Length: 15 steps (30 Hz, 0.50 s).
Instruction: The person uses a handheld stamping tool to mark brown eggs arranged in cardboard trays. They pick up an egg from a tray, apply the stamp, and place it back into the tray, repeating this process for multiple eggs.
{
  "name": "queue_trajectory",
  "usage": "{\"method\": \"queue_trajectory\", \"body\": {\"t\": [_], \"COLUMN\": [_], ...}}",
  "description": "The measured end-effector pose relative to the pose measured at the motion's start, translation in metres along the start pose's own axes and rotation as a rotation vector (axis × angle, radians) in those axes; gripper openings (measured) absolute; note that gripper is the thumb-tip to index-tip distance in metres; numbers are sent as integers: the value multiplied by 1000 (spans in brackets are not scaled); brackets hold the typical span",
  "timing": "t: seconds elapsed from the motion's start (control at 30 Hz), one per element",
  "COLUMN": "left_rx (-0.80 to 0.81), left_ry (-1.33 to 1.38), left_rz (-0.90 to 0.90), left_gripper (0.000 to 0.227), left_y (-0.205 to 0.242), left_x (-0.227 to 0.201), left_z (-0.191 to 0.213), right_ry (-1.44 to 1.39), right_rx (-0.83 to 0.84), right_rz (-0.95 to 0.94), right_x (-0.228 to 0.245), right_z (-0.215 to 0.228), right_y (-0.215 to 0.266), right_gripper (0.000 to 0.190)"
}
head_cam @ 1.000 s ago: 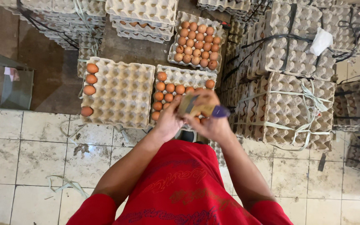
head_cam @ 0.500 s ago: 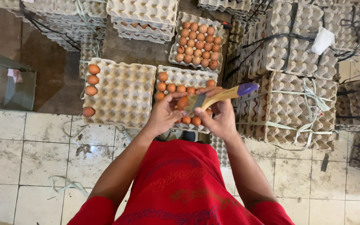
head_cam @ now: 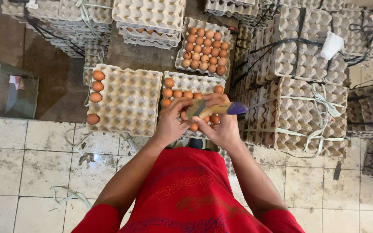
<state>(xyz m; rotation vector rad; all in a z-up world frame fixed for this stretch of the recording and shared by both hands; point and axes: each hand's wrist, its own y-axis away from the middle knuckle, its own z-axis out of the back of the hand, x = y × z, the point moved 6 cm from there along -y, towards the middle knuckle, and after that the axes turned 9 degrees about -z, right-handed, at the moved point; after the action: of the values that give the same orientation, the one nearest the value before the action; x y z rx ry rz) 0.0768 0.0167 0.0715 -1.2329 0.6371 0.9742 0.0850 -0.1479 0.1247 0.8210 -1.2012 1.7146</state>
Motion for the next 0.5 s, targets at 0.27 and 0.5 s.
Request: {"method": "queue_trajectory", "body": {"t": [0.27, 0.5], "left_rx": [-18, -223], "left_ry": [493, 1203], "left_rz": [294, 833], "left_gripper": [44, 16], "left_y": [22, 57], "left_x": [28, 64], "left_z": [-9, -55], "right_ry": [38, -51], "right_rx": [-112, -25], "right_rz": [94, 235], "right_x": [-15, -19], "right_z": [12, 3], "right_y": [-8, -2], "right_gripper": [28, 26]}}
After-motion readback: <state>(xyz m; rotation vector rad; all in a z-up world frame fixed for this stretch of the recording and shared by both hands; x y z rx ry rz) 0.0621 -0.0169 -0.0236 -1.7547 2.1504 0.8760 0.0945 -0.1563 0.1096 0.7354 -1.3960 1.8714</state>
